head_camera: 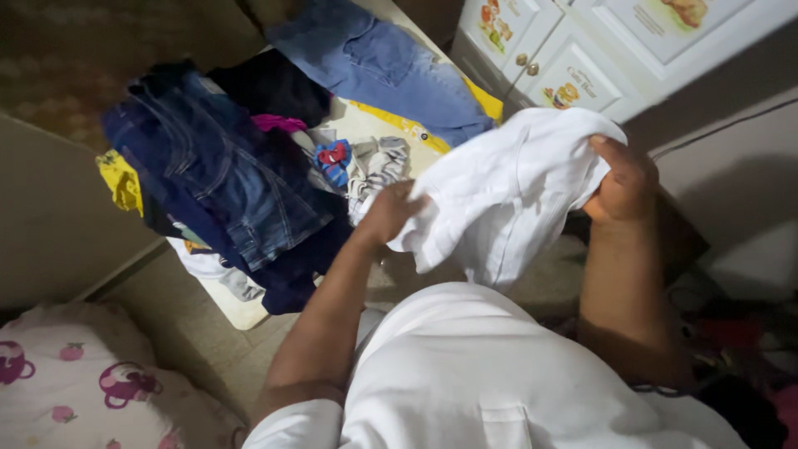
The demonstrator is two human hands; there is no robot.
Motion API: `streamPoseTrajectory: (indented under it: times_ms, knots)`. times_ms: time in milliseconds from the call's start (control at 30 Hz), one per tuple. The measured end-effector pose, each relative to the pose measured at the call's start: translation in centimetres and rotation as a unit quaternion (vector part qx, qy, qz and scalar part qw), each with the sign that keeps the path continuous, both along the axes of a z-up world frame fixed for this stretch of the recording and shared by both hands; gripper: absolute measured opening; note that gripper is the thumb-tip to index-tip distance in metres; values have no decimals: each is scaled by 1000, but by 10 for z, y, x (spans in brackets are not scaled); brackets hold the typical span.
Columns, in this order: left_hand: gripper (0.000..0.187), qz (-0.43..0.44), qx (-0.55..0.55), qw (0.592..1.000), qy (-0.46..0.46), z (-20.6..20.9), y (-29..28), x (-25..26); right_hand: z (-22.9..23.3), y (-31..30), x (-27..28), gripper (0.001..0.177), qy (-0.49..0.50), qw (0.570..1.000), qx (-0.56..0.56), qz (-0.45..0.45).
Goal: The person folds a shirt and a pair of denim pants, then places them into a storage area.
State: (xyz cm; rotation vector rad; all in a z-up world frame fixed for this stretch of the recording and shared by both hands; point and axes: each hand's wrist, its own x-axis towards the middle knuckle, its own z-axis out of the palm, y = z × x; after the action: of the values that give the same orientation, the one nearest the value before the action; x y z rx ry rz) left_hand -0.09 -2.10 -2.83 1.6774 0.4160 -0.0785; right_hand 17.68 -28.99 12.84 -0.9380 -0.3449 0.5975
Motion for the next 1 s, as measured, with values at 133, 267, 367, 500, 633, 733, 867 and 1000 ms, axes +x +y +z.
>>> streamPoseTrajectory:
  times_ms: [133,267,367,500,633,733,867,1000]
  knots:
    - [27,115,-14,984,-138,11,20,-2,-2,-15,13,42,-60,997,-41,-34]
    - [13,160,1,973,-167,48,29,-14,-15,-16,29,36,-117,988,-78,-59]
    - [11,204,22,964,-171,85,23,-28,-22,-18,37,32,-189,973,-112,-71]
    - [9,225,-66,947,-221,115,9,-35,-23,-18,40,33,-159,979,-117,-58]
    - [8,225,39,948,-223,138,1,-47,-31,-16,45,33,-167,977,-112,-75]
    - [8,234,98,946,-203,153,-4,-53,-37,-14,50,36,-217,954,-164,-124]
    - [9,240,189,935,-182,167,-1,-63,-28,4,53,36,-240,953,-146,-115]
    - [8,264,153,940,-150,167,10,-65,-14,28,51,32,-252,950,-162,-89]
